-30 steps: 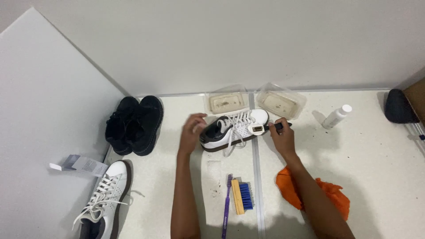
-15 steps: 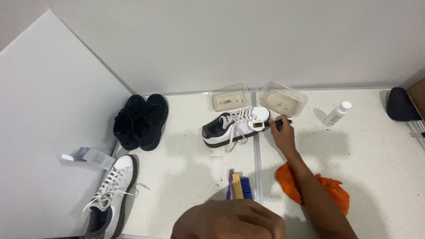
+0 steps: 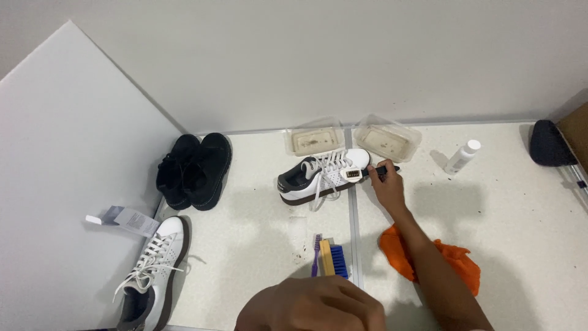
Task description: Cleaning a white sneaker by scrubbing the midsole and upper with a small brush and wiping it with a cloth.
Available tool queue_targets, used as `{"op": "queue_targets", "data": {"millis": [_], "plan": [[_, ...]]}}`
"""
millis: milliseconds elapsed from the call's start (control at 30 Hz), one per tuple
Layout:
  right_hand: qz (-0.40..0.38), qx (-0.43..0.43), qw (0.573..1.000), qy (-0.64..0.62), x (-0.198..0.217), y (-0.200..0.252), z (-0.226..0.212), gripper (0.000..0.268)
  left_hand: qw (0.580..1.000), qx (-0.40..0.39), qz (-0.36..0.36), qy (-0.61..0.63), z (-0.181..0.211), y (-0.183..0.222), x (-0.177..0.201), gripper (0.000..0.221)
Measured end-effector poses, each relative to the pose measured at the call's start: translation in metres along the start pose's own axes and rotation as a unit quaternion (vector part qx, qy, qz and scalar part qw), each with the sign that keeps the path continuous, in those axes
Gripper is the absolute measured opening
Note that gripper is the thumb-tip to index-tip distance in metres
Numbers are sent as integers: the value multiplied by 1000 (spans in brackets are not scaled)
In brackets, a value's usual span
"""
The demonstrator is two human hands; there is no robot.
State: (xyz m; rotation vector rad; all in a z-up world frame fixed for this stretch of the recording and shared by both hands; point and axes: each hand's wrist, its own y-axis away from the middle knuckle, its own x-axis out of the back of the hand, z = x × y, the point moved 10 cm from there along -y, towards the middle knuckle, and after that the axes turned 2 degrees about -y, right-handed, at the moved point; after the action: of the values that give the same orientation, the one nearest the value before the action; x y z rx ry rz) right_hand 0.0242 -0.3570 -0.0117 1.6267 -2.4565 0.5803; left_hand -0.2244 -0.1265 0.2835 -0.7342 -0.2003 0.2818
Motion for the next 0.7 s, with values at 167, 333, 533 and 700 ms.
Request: {"op": "queue_targets", "data": {"millis": [167, 333, 533, 700], "plan": [[-3, 7, 1000, -6, -1, -5, 12, 25, 985, -148, 51, 76, -113, 61, 103, 42], [-1, 29, 1000, 3, -2, -5, 1, 23, 779, 226, 357, -464, -160, 136, 243, 90], [-25, 42, 998, -38, -3, -2, -3, 19, 776, 363, 399, -327, -192, 173, 259, 118], [-52, 57, 996, -50, -13, 0, -1, 16, 763, 360, 433, -318, -217, 202, 281, 91]]}}
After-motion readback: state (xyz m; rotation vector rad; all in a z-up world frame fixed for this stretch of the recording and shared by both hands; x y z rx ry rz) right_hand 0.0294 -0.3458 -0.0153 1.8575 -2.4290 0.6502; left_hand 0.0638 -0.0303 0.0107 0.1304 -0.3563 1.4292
